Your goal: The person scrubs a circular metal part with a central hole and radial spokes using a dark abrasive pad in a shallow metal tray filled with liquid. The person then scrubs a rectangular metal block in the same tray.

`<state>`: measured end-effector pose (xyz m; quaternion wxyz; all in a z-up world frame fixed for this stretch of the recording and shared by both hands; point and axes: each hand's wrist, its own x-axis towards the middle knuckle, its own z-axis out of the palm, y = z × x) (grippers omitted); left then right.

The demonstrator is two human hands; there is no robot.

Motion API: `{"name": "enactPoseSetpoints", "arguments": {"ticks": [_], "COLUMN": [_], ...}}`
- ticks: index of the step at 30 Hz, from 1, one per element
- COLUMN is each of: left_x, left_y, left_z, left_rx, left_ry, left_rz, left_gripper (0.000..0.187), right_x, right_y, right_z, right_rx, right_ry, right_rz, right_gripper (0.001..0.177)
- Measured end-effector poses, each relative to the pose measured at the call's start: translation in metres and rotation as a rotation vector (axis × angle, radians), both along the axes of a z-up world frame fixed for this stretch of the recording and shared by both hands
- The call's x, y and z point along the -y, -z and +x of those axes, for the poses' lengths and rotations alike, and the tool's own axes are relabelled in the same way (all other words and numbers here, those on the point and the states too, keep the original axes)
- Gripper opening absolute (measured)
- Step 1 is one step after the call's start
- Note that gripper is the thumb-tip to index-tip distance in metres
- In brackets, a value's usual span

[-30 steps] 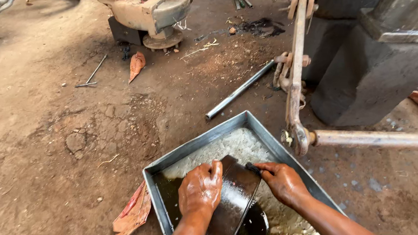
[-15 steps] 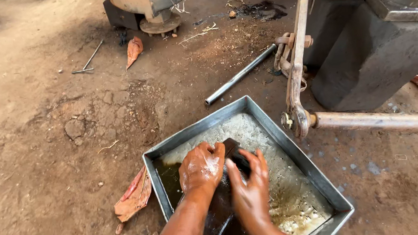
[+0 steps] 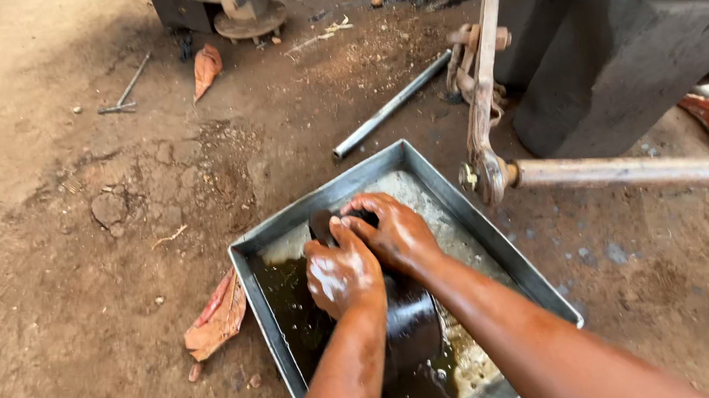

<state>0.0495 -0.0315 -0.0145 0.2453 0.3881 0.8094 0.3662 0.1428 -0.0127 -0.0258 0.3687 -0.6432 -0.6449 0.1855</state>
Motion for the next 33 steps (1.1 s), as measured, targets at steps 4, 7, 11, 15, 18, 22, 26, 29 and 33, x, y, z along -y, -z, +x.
{"name": "enactPoseSetpoints", "arguments": {"ticks": [4,7,11,15,18,22,26,29,33], "left_x": [0.014,0.017,0.000,-0.002,-0.026,-0.038,-0.027,-0.021,-0.018], "left_y": [-0.004,0.004,0.021,0.041,0.034,0.011,-0.013,-0.029,-0.026], "left_z": [-0.004,-0.015,-0.062,-0.116,-0.130,-0.118,-0.082,-0.073,-0.042], "left_rx": [-0.054,-0.119,-0.248,-0.208,-0.289,-0.397,-0.416,-0.449,-0.497], "left_ry": [0.116,0.333,0.706,0.832,0.922,1.028,1.003,0.970,0.985], "left_rz": [0.055,0.101,0.145,0.294,0.173,0.108,-0.064,-0.013,0.018], "left_gripper": [0.059,0.055,0.045,0.047,0.053,0.067,0.065,0.065,0.066], "right_x": [0.022,0.062,0.099,0.124,0.113,0.119,0.135,0.124,0.099], "right_y": [0.002,0.013,0.034,0.066,0.086,0.111,0.129,0.134,0.126], "right_z": [-0.003,-0.022,-0.076,-0.117,-0.126,-0.115,-0.030,0.043,0.103], "right_rx": [0.012,-0.038,0.215,0.319,0.562,0.621,0.277,-0.995,-0.615], "right_ry": [0.074,0.348,0.515,0.419,0.346,0.171,0.375,0.544,0.343], "right_rz": [0.054,0.159,0.442,0.677,0.577,0.620,0.405,-0.308,-0.547], "right_gripper": [0.027,0.027,0.038,0.056,0.057,0.052,0.045,0.050,0.048]}}
